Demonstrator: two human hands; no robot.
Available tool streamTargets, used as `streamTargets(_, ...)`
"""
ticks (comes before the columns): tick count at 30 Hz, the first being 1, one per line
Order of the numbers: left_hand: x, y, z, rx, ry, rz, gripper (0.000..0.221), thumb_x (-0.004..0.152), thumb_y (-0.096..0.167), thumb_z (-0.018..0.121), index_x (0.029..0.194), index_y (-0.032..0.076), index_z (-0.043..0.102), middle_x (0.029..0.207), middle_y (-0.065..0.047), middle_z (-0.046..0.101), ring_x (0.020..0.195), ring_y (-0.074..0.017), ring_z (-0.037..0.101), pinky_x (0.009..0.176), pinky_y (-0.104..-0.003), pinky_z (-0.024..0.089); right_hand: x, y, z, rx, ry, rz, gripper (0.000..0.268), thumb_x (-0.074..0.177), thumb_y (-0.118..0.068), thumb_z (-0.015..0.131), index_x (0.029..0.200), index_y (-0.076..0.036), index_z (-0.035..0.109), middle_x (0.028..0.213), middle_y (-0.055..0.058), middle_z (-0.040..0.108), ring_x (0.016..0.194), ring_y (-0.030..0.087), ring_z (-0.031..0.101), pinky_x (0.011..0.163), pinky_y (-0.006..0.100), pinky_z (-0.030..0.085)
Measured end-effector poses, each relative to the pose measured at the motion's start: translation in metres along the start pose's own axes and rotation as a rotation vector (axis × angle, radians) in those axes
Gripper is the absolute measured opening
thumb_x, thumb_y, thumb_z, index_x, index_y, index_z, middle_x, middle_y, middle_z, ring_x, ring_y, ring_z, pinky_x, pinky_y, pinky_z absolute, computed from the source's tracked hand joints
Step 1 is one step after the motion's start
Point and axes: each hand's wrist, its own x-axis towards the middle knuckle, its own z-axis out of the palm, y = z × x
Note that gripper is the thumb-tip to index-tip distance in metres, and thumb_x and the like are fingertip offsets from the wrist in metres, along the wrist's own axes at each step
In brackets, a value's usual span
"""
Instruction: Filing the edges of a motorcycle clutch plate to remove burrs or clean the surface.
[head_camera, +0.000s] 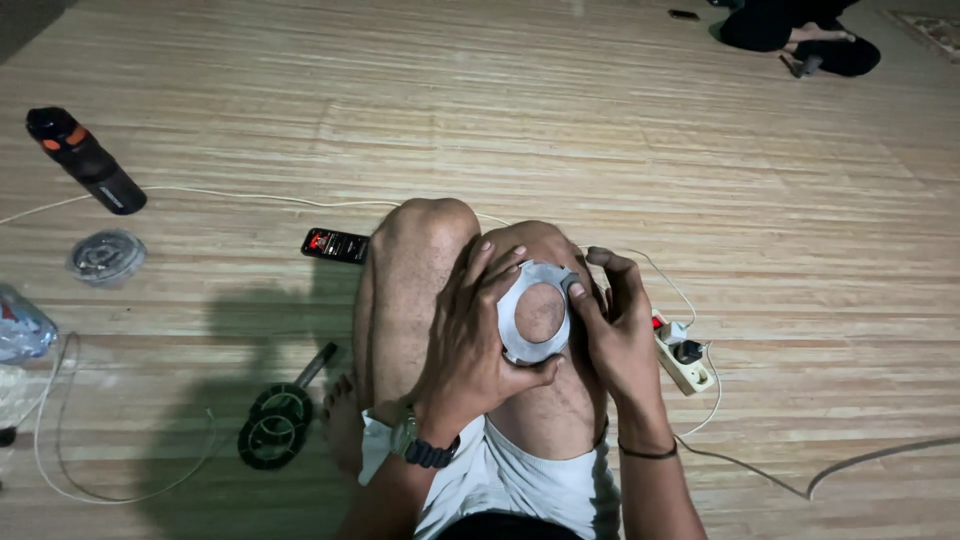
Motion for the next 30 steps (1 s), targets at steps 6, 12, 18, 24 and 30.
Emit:
streamTargets(6, 0.0, -0.003, 0.004, 0.036, -0.006, 0.008, 0.1, 0.072, 0.056, 0.088, 0.144, 0.005, 0.039, 0.16, -0.011, 0.044, 0.158, -0.0364, 0.028, 0.124, -0.059, 0.031, -0.016, 0.008, -0.013, 0.099, 0.008, 0.142, 0.037, 0.093, 0.003, 0.062, 0.129, 0.001, 0.054, 0.134, 0.014, 0.06, 0.127, 0.023, 0.057, 0.112, 0.033, 0.045)
streamTargets(12, 0.0, -0.006, 0.004, 0.03, -0.021, -0.008, 0.104, 0.07, 0.055, 0.09, 0.146, 0.005, 0.039, 0.161, -0.011, 0.043, 0.158, -0.0368, 0.025, 0.127, -0.057, 0.027, 0.008, -0.004, -0.003, -0.036, -0.035, 0.051, 0.037, 0.092, -0.001, 0.065, 0.127, -0.001, 0.055, 0.133, 0.012, 0.061, 0.126, 0.021, 0.056, 0.112, 0.033, 0.042)
streamTargets(18, -0.002, -0.003, 0.001, 0.039, -0.007, 0.025, 0.098, 0.085, 0.067, 0.067, 0.149, 0.001, 0.032, 0.163, -0.014, 0.037, 0.158, -0.0421, 0.021, 0.129, -0.059, 0.021, -0.008, 0.001, -0.009, -0.022, 0.013, 0.2, 0.037, 0.093, -0.002, 0.064, 0.129, 0.002, 0.059, 0.123, 0.015, 0.066, 0.11, 0.022, 0.062, 0.099, 0.032, 0.051)
streamTargets(24, -0.001, -0.006, 0.002, 0.035, -0.05, -0.011, 0.102, 0.076, 0.058, 0.078, 0.149, 0.004, 0.032, 0.164, -0.015, 0.035, 0.159, -0.04, 0.021, 0.124, -0.06, 0.023, 0.012, -0.015, 0.002, -0.082, -0.032, 0.145, 0.033, 0.095, -0.003, 0.062, 0.127, -0.002, 0.058, 0.13, 0.011, 0.064, 0.116, 0.019, 0.059, 0.105, 0.032, 0.044)
streamTargets(30, 0.001, 0.0, -0.006, 0.001, -0.04, 0.01, 0.097, 0.071, 0.046, 0.084, 0.145, 0.004, 0.037, 0.161, -0.009, 0.043, 0.159, -0.0369, 0.023, 0.125, -0.059, 0.025, -0.006, -0.001, -0.007, 0.069, 0.01, 0.259, 0.03, 0.094, 0.003, 0.058, 0.123, 0.005, 0.054, 0.136, 0.018, 0.061, 0.131, 0.026, 0.059, 0.113, 0.036, 0.046)
